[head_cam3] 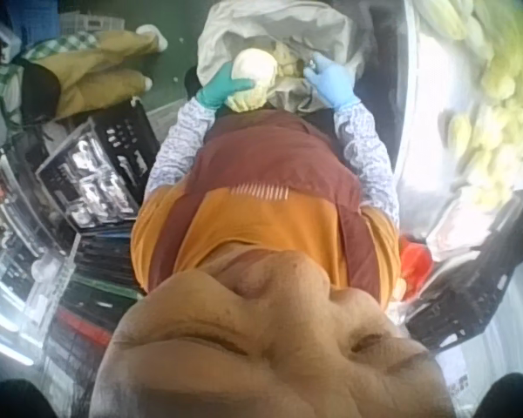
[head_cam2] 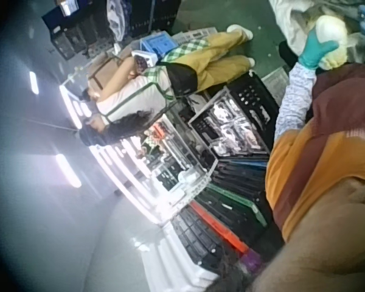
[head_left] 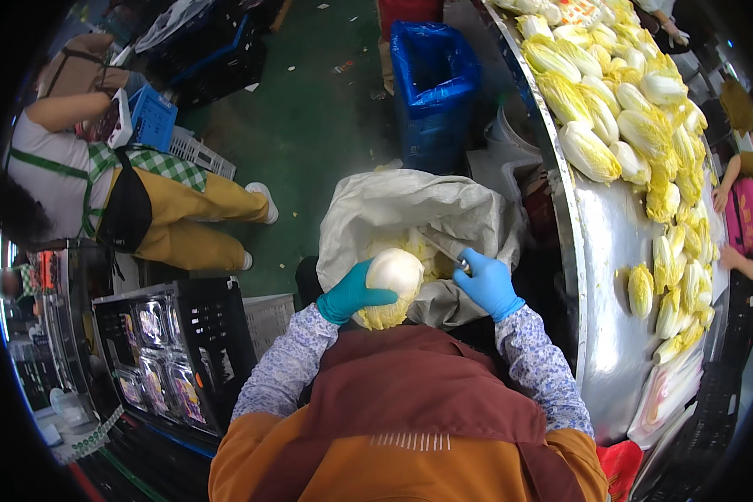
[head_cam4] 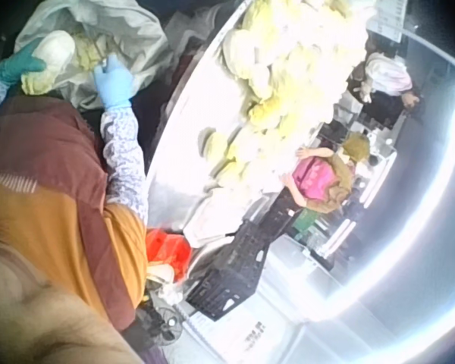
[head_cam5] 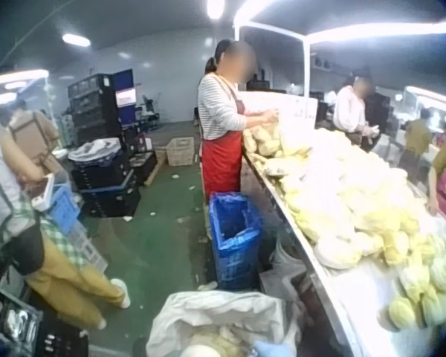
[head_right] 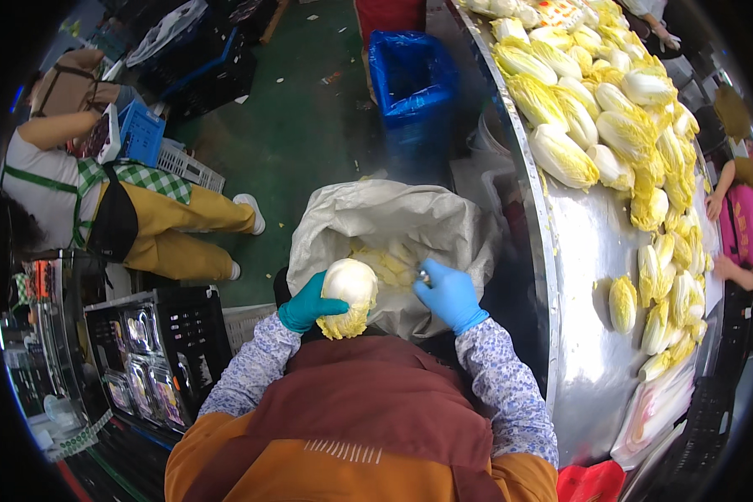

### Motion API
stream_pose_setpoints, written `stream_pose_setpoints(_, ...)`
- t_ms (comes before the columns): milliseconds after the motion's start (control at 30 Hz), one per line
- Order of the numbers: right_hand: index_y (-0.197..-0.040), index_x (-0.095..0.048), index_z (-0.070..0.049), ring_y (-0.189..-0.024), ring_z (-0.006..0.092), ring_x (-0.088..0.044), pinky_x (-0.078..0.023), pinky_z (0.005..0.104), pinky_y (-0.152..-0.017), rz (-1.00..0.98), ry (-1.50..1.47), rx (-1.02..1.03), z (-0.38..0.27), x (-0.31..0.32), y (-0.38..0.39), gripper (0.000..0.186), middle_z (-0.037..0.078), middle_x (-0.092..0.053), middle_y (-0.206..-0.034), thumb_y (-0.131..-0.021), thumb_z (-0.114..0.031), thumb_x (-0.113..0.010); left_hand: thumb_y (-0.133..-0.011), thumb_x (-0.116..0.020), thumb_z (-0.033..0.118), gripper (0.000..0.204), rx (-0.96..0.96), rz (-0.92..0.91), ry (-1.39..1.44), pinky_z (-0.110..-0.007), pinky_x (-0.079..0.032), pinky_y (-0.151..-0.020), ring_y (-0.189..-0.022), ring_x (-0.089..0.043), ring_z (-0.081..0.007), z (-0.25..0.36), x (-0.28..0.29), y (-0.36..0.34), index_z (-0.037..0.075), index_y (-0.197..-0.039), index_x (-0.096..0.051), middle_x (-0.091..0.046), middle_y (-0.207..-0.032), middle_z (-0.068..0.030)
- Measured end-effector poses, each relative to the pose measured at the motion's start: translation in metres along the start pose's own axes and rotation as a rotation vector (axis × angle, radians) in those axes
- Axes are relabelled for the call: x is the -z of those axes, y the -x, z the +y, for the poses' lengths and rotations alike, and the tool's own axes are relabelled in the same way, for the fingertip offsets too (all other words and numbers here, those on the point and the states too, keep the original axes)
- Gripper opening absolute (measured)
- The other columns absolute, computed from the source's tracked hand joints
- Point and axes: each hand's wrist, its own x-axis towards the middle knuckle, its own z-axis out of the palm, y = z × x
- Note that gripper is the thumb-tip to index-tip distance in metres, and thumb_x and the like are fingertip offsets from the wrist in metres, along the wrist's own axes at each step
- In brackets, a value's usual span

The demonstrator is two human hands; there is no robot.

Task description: The person prepares napa cabbage by hand using a knife, trimming the cores and removing outer leaves before placing the heads into a large white bag.

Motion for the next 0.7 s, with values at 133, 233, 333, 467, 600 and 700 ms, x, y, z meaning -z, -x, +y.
stream_pose_setpoints(133, -0.079, -0.055, -0.01, -0.061, 0.0269, -0.06, -0.048, 0.0386, -0.055, 0.059, 0.049, 0.283, -0.046, 0.032, -0.001, 0.013, 0.009, -0.057, -0.066, -0.074, -0.019, -0.064, -0.075, -0.075, 0.014, 0.061, 0.015, -0.009, -0.047, -0.032, -0.046, -0.093, -0.108, -0.055, -0.016, -0.001, -0.006, -0.011, 0.002, -0.129, -0.049, -0.058, -0.119, -0.0078)
stream_pose_setpoints(233, -0.08, -0.055, -0.01, -0.059, 0.0276, -0.058, -0.047, 0.0379, -0.054, 0.06, 0.11, 0.334, -0.053, 0.038, 0.001, 0.016, 0.008, -0.056, -0.067, -0.073, -0.017, -0.067, -0.074, -0.077, 0.014, 0.062, -0.054, -0.051, -0.148, -0.033, -0.046, -0.093, -0.108, -0.056, -0.0168, 0.009, -0.013, -0.017, 0.002, -0.128, -0.05, -0.058, -0.119, -0.0081)
stream_pose_setpoints(333, -0.08, -0.055, -0.009, -0.059, 0.0283, -0.058, -0.046, 0.0379, -0.053, 0.05, 0.109, 0.339, -0.054, 0.037, 0.004, 0.018, 0.008, -0.056, -0.068, -0.072, -0.017, -0.069, -0.073, -0.078, 0.015, 0.063, -0.068, -0.051, -0.134, -0.034, -0.046, -0.094, -0.108, -0.056, -0.0175, 0.011, -0.017, -0.016, 0.002, -0.127, -0.05, -0.058, -0.12, -0.0083)
stream_pose_setpoints(467, -0.08, -0.054, -0.009, -0.06, 0.0283, -0.058, -0.046, 0.0378, -0.054, 0.03, 0.103, 0.35, -0.058, 0.039, 0.007, 0.02, 0.008, -0.056, -0.069, -0.071, -0.017, -0.07, -0.072, -0.079, 0.015, 0.063, -0.072, -0.028, -0.171, -0.034, -0.046, -0.095, -0.109, -0.056, -0.018, 0.012, -0.016, -0.01, 0.003, -0.127, -0.051, -0.059, -0.12, -0.0087)
stream_pose_setpoints(600, -0.079, -0.051, -0.009, -0.058, 0.0265, -0.056, -0.046, 0.0375, -0.055, 0.049, 0.087, 0.317, -0.053, 0.031, 0.013, 0.02, 0.008, -0.052, -0.067, -0.073, -0.019, -0.067, -0.072, -0.079, 0.015, 0.062, -0.047, -0.036, -0.172, -0.034, -0.045, -0.096, -0.11, -0.056, -0.0181, 0.024, -0.018, -0.01, 0.003, -0.126, -0.052, -0.06, -0.119, -0.009)
stream_pose_setpoints(700, -0.079, -0.051, -0.009, -0.058, 0.0268, -0.056, -0.046, 0.0374, -0.055, 0.048, 0.094, 0.294, -0.052, 0.03, 0.014, 0.02, 0.008, -0.053, -0.067, -0.073, -0.02, -0.067, -0.072, -0.079, 0.013, 0.061, -0.038, -0.057, -0.155, -0.034, -0.045, -0.096, -0.11, -0.056, -0.0181, 0.023, -0.019, -0.01, 0.003, -0.126, -0.052, -0.06, -0.119, -0.0088)
